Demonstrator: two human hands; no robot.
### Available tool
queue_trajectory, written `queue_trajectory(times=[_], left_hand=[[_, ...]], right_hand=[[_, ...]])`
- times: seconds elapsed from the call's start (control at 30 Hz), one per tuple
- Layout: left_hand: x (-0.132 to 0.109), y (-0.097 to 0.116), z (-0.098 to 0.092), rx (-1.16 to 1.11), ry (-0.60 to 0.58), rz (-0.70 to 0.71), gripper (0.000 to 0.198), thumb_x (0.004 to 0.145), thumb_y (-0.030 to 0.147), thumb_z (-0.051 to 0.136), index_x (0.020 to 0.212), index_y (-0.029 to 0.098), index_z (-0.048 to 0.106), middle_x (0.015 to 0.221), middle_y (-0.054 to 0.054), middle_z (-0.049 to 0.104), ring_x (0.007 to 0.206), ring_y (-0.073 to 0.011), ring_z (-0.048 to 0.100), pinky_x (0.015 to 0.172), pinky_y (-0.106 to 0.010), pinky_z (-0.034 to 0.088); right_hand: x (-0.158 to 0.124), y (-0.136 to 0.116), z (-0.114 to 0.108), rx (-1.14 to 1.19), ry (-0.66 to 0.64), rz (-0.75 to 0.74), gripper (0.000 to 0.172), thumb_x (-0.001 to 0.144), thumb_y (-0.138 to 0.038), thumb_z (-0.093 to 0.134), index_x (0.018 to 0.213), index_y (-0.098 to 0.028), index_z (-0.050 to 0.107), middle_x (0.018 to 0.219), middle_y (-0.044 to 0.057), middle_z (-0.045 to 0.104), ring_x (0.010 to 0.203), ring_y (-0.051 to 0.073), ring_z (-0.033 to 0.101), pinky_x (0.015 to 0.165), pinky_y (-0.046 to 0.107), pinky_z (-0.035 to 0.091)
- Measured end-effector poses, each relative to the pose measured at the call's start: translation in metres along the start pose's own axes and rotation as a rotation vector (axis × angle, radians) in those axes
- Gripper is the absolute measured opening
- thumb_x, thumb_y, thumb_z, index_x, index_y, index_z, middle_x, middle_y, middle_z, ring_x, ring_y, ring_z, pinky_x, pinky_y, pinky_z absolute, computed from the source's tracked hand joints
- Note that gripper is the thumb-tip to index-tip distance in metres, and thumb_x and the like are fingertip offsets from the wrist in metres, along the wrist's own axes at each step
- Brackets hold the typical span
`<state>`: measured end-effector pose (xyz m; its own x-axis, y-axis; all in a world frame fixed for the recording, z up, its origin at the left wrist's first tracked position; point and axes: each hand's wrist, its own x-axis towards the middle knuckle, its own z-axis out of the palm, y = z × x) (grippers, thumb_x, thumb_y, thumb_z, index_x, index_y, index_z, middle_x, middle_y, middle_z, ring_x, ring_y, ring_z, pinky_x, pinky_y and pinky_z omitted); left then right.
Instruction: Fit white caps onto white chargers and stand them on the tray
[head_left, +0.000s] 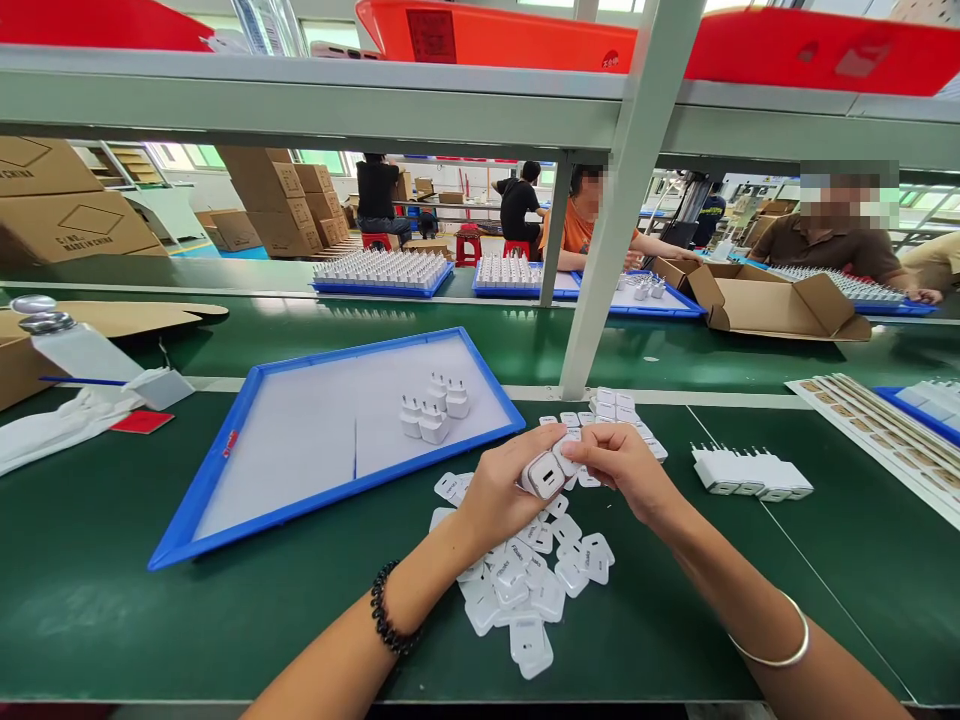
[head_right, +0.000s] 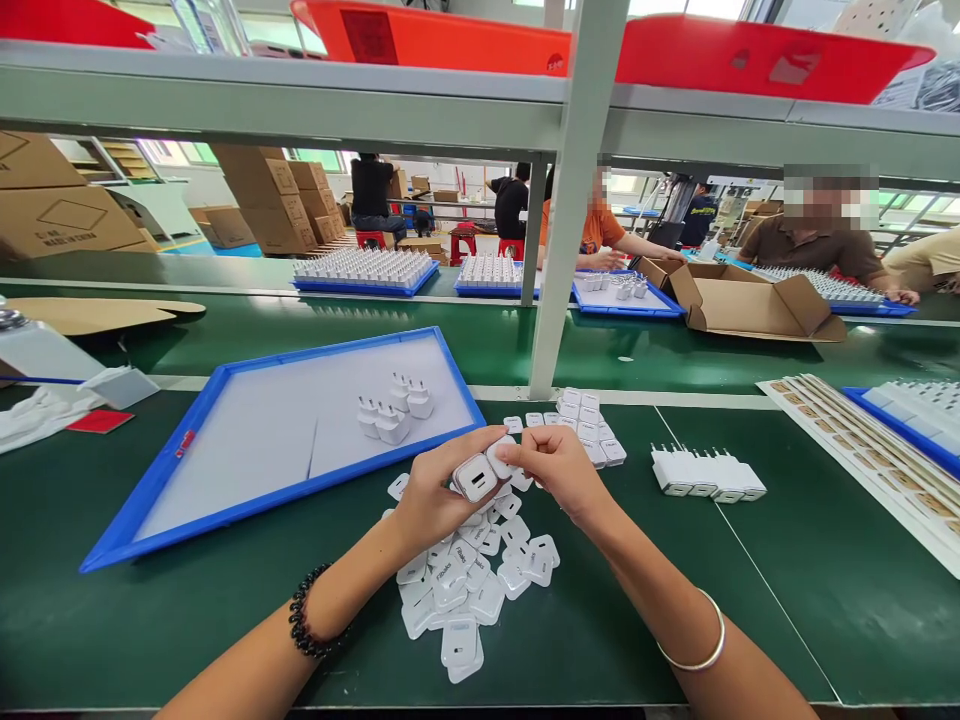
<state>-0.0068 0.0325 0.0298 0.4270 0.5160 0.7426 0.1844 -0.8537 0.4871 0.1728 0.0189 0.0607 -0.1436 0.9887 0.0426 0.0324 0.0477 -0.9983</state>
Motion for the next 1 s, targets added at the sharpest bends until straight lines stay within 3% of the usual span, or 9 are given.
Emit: queue_trajectory(times=[0.13,0.33,0.43,0.5,0.63,0.7,0.77,0.87,1.0], left_hand=[[0.002,0.007,0.001,-0.104,0.074,-0.191,0.039,0.08,0.021,0.075,0.117,0.017,0.067,0.115,-0.011,0.073,0.104,-0.023,0.071,0.091,-0.033,0.058],[0.006,0.01,0.005,-0.189,0.144,-0.387,0.035,0.076,0.025,0.078,0.109,0.016,0.071,0.108,-0.009,0.076,0.096,-0.023,0.072,0.085,-0.032,0.058],[0.01,0.008,0.003,-0.214,0.232,-0.509,0.037,0.075,0.027,0.078,0.109,0.017,0.072,0.108,-0.008,0.075,0.099,-0.0241,0.071,0.086,-0.033,0.057],[0.012,0.006,0.001,-0.23,0.302,-0.564,0.039,0.073,0.028,0.079,0.11,0.017,0.072,0.109,-0.008,0.075,0.101,-0.0247,0.07,0.089,-0.035,0.056],[0.014,-0.001,-0.003,-0.24,0.353,-0.609,0.037,0.073,0.027,0.079,0.108,0.017,0.072,0.107,-0.008,0.075,0.1,-0.025,0.07,0.089,-0.036,0.056],[0.013,-0.003,-0.002,-0.212,0.322,-0.596,0.037,0.073,0.027,0.078,0.108,0.017,0.072,0.106,-0.008,0.075,0.1,-0.0252,0.07,0.088,-0.037,0.057],[0.011,-0.005,0.0,-0.165,0.283,-0.56,0.036,0.074,0.026,0.077,0.109,0.017,0.071,0.108,-0.008,0.075,0.1,-0.0256,0.07,0.089,-0.039,0.057],[0.007,-0.007,0.004,-0.106,0.247,-0.508,0.038,0.075,0.026,0.077,0.111,0.018,0.071,0.111,-0.008,0.074,0.104,-0.0264,0.069,0.093,-0.041,0.056],[0.005,-0.009,0.004,-0.07,0.228,-0.481,0.038,0.076,0.026,0.077,0.112,0.018,0.07,0.111,-0.009,0.075,0.104,-0.0271,0.069,0.093,-0.043,0.056]], right_hand=[[-0.001,0.006,0.008,-0.039,0.049,-0.049,0.057,0.068,-0.057,0.075,0.047,-0.021,0.036,0.045,-0.008,0.032,0.046,0.007,0.026,0.047,0.026,0.019],[0.0,0.018,0.015,-0.067,0.042,-0.062,0.052,0.078,-0.064,0.062,0.061,-0.023,0.036,0.049,-0.008,0.039,0.047,0.009,0.032,0.048,0.025,0.026],[0.004,0.012,-0.003,-0.135,-0.163,0.024,0.051,0.085,-0.071,0.044,0.071,-0.022,0.043,0.058,-0.004,0.05,0.051,0.011,0.041,0.052,0.026,0.034],[0.005,0.006,-0.018,-0.215,-0.345,0.122,0.047,0.083,-0.068,0.051,0.077,-0.021,0.049,0.065,-0.001,0.057,0.055,0.013,0.048,0.053,0.027,0.038],[-0.003,0.005,-0.027,-0.806,-0.677,0.339,0.05,0.053,-0.038,0.088,0.082,-0.022,0.051,0.075,-0.003,0.057,0.064,0.016,0.05,0.053,0.026,0.033],[-0.009,0.011,-0.019,-1.053,-0.643,0.359,0.053,0.047,-0.027,0.089,0.081,-0.023,0.049,0.072,-0.004,0.053,0.066,0.018,0.049,0.052,0.026,0.028],[-0.012,0.018,-0.009,-1.131,-0.551,0.321,0.05,0.048,-0.018,0.087,0.076,-0.023,0.046,0.069,-0.004,0.049,0.069,0.02,0.051,0.054,0.027,0.026],[-0.009,0.027,-0.004,-1.09,-0.496,0.274,0.044,0.051,-0.009,0.083,0.068,-0.022,0.044,0.068,-0.003,0.048,0.07,0.02,0.051,0.056,0.027,0.025],[0.002,0.029,-0.014,-0.942,-0.491,0.257,0.04,0.05,-0.004,0.08,0.06,-0.021,0.045,0.063,-0.004,0.048,0.062,0.015,0.045,0.053,0.026,0.024]])
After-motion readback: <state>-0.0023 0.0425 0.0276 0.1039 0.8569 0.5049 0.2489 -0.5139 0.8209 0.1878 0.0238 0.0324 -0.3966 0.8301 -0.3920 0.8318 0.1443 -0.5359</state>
